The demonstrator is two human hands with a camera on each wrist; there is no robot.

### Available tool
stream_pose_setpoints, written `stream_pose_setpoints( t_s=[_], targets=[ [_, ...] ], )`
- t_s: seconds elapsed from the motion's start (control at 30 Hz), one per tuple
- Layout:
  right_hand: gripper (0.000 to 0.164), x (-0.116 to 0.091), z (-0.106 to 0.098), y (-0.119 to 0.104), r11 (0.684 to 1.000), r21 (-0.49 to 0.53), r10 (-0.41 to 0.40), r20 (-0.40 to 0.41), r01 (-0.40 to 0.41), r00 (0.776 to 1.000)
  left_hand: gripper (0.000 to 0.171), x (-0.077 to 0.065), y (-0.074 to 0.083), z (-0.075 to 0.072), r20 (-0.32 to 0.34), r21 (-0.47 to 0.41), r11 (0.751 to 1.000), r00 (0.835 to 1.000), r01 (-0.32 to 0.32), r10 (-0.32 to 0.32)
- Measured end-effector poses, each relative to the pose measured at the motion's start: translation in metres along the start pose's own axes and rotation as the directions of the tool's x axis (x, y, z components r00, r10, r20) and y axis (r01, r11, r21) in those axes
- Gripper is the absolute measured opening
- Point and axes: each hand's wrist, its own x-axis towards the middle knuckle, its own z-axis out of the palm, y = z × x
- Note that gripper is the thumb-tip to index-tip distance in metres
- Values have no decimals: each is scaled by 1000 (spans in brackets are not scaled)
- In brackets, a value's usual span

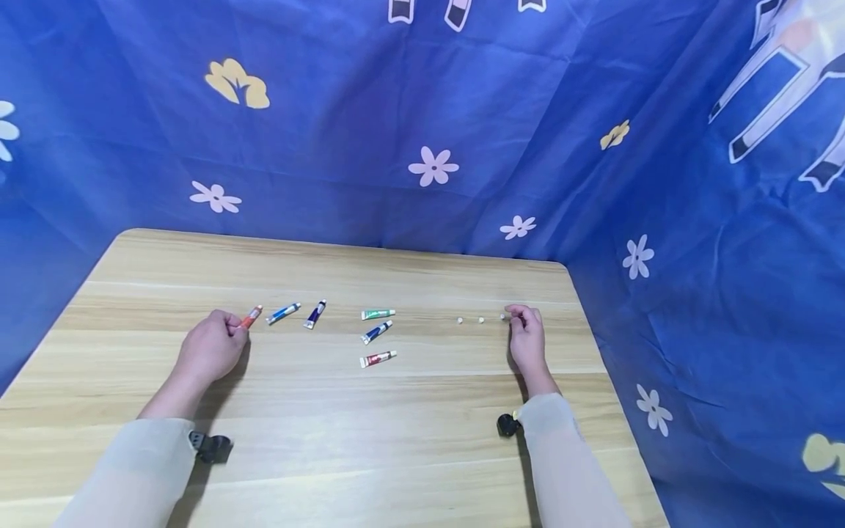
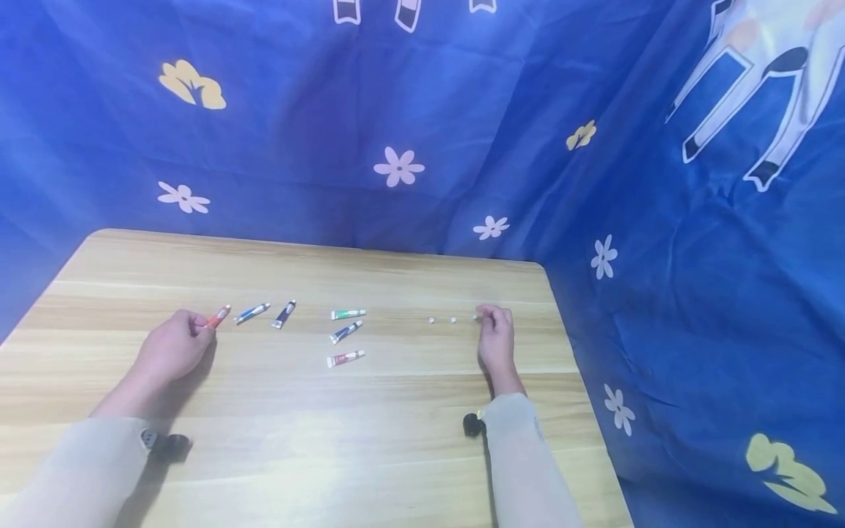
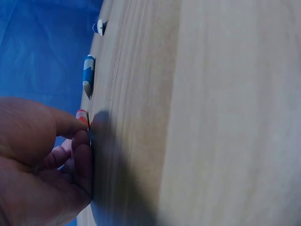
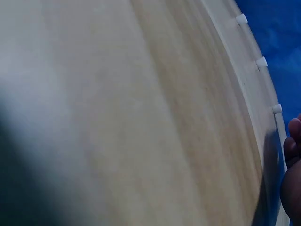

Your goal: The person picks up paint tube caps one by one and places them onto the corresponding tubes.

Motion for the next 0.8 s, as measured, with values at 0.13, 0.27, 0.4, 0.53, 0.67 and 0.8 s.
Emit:
stream_pose_setpoints(
  t_s=[0.13,0.27,0.4,0.53,0.67,0.8],
  targets=[
    [28,5,0,1,1000,-28,-4,21,5,1000,27,0,0,1,-11,-2,1000,1000,0,0],
    [30,9,1,4,997,-75,9,49,-6,999,25,1,-1,3,-19,-5,1000,1000,-2,2],
    [31,12,0,8,992,-124,40,90,-28,995,26,2,-1,4,-20,-8,1000,1000,3,-3],
    [29,12,-2,8,987,-147,82,128,-63,988,26,3,-1,4,-18,-12,1000,1000,4,-4],
    [28,12,-3,7,982,-169,104,145,-79,984,27,3,-1,4,-14,-17,1000,1000,-5,4],
    [28,13,-2,6,982,-175,104,153,-77,983,27,3,-1,4,-18,-15,1000,1000,-12,12]
  ],
)
